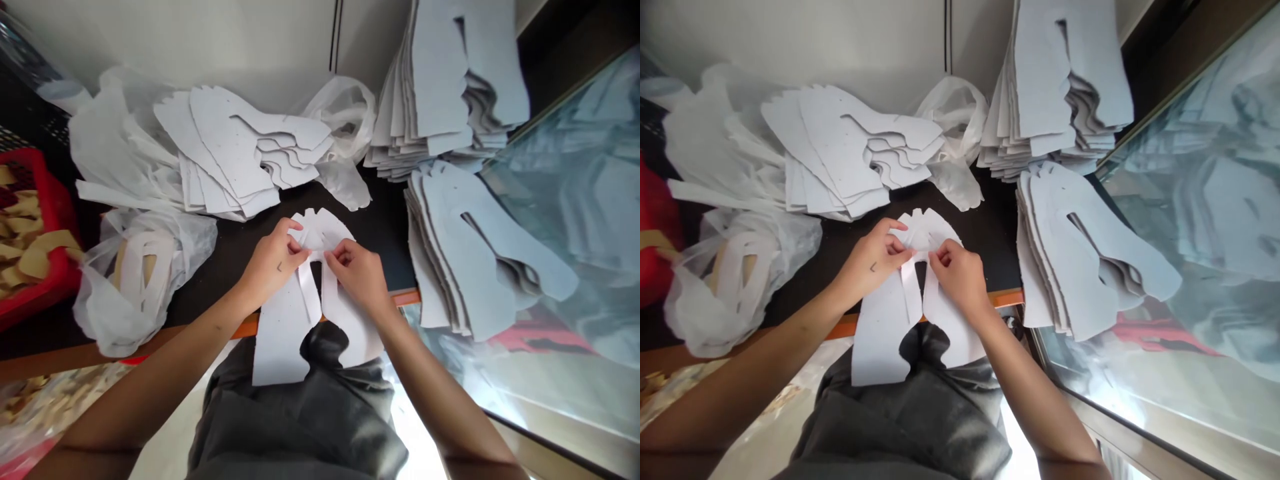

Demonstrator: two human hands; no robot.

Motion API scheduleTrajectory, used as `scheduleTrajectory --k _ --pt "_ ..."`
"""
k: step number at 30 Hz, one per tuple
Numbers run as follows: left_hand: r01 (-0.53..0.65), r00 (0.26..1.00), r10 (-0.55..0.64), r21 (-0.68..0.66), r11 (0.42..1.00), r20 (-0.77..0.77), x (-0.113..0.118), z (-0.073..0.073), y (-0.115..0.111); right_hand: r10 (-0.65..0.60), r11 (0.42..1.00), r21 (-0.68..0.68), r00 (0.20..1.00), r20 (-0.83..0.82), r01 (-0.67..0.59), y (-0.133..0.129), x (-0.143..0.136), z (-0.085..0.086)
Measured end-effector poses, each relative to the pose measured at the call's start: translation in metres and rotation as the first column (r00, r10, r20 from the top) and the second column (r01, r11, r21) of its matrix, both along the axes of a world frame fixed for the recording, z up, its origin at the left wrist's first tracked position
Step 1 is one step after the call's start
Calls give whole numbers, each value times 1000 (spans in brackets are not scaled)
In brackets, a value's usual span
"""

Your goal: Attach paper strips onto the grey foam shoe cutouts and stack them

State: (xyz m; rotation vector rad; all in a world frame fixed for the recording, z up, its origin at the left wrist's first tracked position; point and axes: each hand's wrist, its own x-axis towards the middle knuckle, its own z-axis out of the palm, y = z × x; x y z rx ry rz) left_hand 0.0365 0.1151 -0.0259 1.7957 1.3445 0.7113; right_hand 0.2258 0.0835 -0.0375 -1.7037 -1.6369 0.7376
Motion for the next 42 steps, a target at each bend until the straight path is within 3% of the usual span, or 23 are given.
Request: scheduleTrajectory --k 8,28,38,42 --pt "22 996 -14 95 995 -88 4 0 -4 -17 1000 21 996 83 15 0 -3 -2" --pt "138 960 -110 90 986 -258 5 7 4 -14 1000 -18 994 105 16 1 -4 -3" --pt "206 900 -179 25 978 -396 2 15 9 33 990 -144 989 145 -12 7 -2 6" --pt "174 934 -176 -35 984 -310 -2 10 13 56 974 -226 967 247 2 17 -5 11"
